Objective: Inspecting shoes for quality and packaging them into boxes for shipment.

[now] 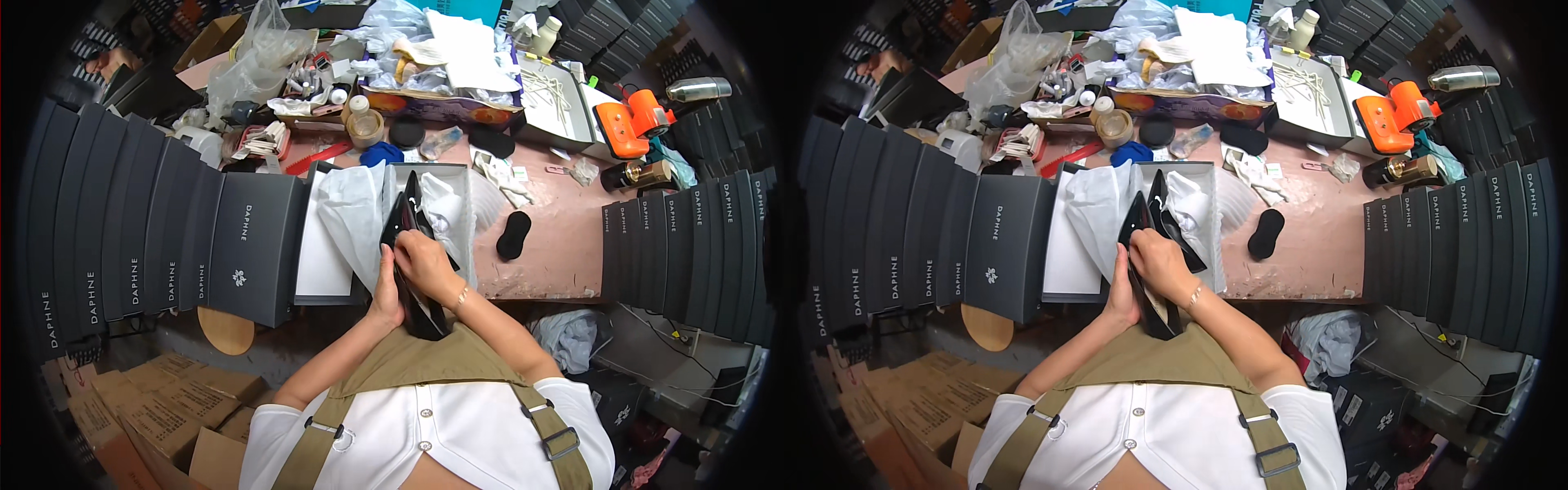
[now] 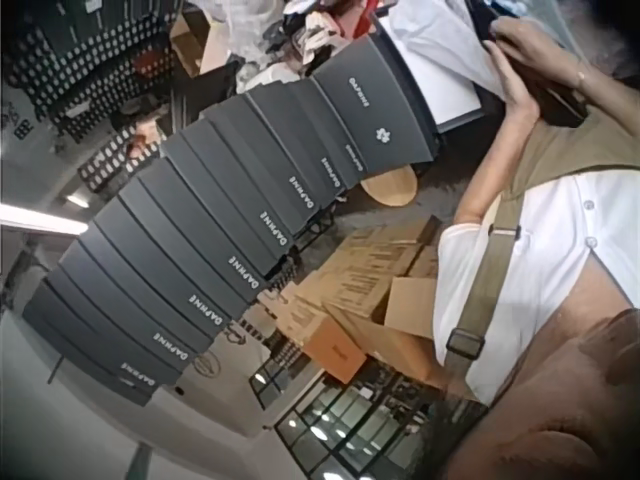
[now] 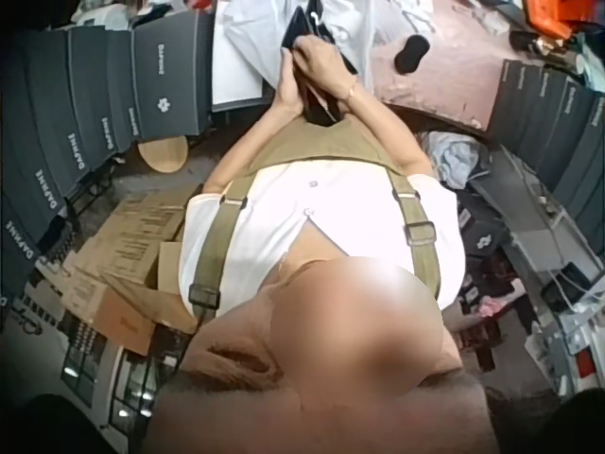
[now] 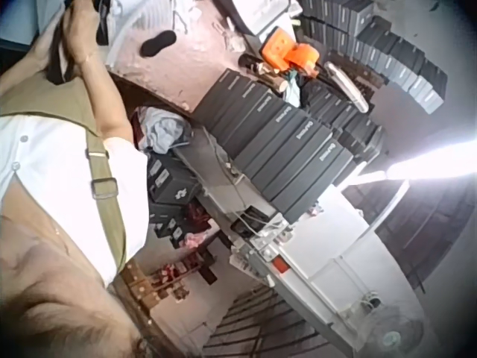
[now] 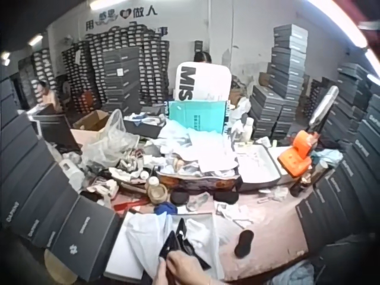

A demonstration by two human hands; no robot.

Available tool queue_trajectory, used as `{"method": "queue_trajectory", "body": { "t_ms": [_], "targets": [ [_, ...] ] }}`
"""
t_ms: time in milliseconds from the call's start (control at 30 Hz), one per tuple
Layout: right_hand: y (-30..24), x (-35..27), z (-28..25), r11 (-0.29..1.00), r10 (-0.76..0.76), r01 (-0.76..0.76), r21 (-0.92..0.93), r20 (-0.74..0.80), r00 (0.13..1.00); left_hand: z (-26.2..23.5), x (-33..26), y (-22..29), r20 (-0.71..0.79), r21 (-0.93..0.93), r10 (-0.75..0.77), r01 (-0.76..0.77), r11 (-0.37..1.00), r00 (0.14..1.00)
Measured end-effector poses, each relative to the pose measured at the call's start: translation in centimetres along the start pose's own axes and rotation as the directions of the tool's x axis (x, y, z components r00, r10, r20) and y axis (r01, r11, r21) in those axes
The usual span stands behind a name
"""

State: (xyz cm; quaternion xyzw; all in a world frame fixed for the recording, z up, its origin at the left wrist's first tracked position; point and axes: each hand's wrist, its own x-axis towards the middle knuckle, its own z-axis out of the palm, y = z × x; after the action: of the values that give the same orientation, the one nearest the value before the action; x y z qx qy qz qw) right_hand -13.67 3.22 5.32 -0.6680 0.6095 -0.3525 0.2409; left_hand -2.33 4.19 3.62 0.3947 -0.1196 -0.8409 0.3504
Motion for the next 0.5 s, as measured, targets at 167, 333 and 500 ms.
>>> {"method": "queue_trajectory", "body": {
  "t_ms": [167,333,500],
  "targets": [
    [0.7,-0.8,-1.0,0.986,-0.089,0.077,0.148,0.077,0.993,-0.9,0.1,0.7,-0.043,-0.167,-0.057,0.05,0.985,0.997],
    [11.1,2.1,-2.5,0.724,0.148,-0.1,-0.683,0.012,0.989,-1.5,-0.7,1.7,0.013,-0.032,-0.186,0.186,0.982,0.983],
    [14.2,2.9,-0.6,0.709,0.133,-0.014,-0.705,0.115,0.984,-2.0,-1.0,2.2,0.074,0.01,-0.159,0.159,0.987,0.984]
  ]
}}
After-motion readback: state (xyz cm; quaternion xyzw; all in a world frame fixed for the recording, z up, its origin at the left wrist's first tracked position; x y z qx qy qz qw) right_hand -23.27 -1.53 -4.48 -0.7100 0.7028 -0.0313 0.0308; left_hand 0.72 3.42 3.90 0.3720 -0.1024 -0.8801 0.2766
